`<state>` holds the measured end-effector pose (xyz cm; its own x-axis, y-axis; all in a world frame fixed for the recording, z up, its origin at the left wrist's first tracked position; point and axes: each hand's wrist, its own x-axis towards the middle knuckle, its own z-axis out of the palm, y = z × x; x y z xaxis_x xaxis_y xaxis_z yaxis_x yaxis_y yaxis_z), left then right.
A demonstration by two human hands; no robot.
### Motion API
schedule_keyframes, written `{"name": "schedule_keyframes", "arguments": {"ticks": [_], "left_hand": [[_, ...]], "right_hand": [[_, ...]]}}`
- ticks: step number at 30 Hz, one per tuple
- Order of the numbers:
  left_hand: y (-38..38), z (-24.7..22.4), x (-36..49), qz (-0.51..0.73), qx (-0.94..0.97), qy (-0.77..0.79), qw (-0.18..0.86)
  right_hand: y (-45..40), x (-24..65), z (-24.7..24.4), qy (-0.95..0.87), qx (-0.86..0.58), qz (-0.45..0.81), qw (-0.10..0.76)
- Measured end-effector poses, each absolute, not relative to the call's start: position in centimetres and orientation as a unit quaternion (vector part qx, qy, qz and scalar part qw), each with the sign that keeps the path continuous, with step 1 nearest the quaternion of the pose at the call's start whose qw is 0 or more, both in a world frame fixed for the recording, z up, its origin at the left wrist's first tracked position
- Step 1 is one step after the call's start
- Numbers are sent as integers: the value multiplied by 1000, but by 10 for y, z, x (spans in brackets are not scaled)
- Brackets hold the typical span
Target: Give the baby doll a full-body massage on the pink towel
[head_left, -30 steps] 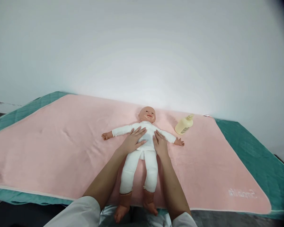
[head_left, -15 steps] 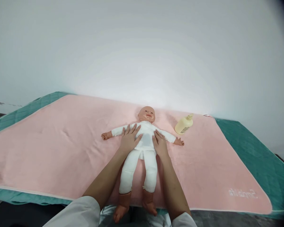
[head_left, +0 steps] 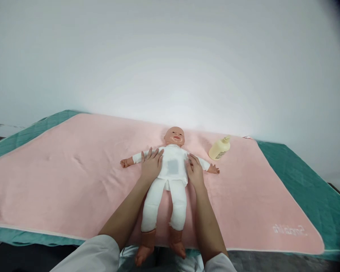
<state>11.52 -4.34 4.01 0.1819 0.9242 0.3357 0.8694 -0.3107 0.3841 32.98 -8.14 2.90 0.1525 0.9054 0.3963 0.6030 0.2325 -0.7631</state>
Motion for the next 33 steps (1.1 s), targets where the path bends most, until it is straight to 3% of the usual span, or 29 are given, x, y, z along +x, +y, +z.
{"name": "schedule_keyframes", "arguments": {"ticks": [4,10,15,21,33], "left_hand": [[-42,41,113,260,768,582,57],[-42,41,112,253,772,581,58],[-43,42,113,248,774,579,60],[-43,39,114,250,774,580,54],[-44,41,115,254,772,581,50]], "right_hand": [[-87,326,40,-637,-554,162,511],[-109,297,56,-750,-476,258,380],[-114,283,66,-812,-384,261,353],[-106,287,63,-832,-420,230,280],[-76,290,46,-799,-520,179,242]]}}
